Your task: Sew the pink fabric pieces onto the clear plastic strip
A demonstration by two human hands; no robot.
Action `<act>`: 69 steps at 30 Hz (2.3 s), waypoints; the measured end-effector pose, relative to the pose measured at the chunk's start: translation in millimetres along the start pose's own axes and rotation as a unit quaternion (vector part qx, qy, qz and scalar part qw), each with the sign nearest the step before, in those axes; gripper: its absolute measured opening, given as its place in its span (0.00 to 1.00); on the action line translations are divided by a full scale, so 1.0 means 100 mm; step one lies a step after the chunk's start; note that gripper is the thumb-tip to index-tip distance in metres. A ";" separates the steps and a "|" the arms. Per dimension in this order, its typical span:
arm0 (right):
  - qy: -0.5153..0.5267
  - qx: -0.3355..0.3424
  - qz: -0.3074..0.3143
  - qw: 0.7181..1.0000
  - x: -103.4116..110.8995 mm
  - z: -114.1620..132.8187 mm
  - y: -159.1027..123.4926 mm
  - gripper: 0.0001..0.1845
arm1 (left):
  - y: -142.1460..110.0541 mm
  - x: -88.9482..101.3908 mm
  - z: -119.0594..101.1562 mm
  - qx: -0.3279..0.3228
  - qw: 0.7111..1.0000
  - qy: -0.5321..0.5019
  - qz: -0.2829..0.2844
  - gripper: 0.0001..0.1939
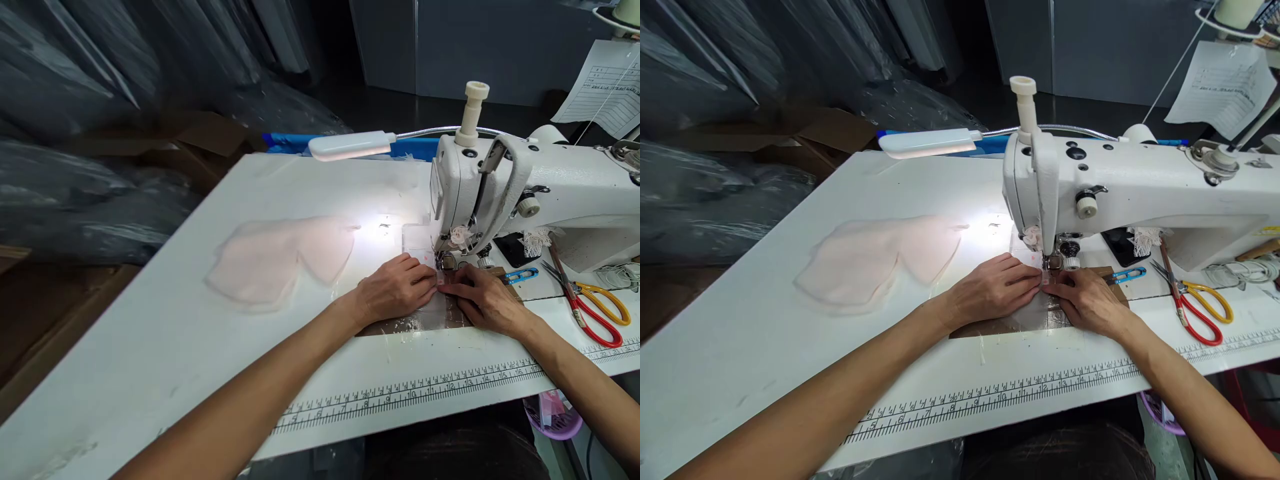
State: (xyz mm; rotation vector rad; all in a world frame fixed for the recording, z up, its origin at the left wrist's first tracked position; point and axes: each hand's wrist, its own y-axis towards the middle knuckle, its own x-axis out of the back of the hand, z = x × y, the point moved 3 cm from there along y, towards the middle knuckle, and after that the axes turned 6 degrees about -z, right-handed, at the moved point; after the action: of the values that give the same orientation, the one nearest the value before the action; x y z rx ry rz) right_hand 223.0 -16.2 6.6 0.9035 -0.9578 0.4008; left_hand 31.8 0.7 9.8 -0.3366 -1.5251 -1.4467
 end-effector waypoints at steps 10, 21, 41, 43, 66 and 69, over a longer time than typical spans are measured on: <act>-0.018 -0.002 -0.004 1.000 -0.05 0.00 -0.04 0.19 | -0.01 0.09 0.02 0.022 0.999 -0.037 0.033 0.12; -0.012 -0.022 -0.012 1.000 -0.05 0.06 -0.01 0.19 | -0.02 0.06 0.08 0.039 0.998 -0.007 0.055 0.14; 0.076 -0.110 -0.012 0.991 -0.03 -0.05 -0.02 0.21 | -0.01 0.06 0.22 0.112 0.993 -0.019 0.020 0.15; 0.098 -0.158 -0.033 0.982 0.01 -0.09 0.00 0.19 | 0.00 0.12 0.26 0.127 0.992 -0.028 0.003 0.14; 0.064 -0.226 0.060 0.970 0.03 -0.16 0.13 0.16 | -0.04 0.03 0.01 0.116 0.966 -0.231 -0.009 0.10; 0.032 -0.165 0.078 0.983 0.01 -0.13 0.10 0.18 | -0.02 0.07 -0.02 0.099 0.970 -0.221 -0.029 0.08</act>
State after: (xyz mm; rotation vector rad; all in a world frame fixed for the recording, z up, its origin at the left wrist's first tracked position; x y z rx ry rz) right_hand 224.3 -0.1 8.5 0.5127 -1.0039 0.3871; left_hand 27.7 -4.4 13.4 -0.5226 -2.0361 -1.3029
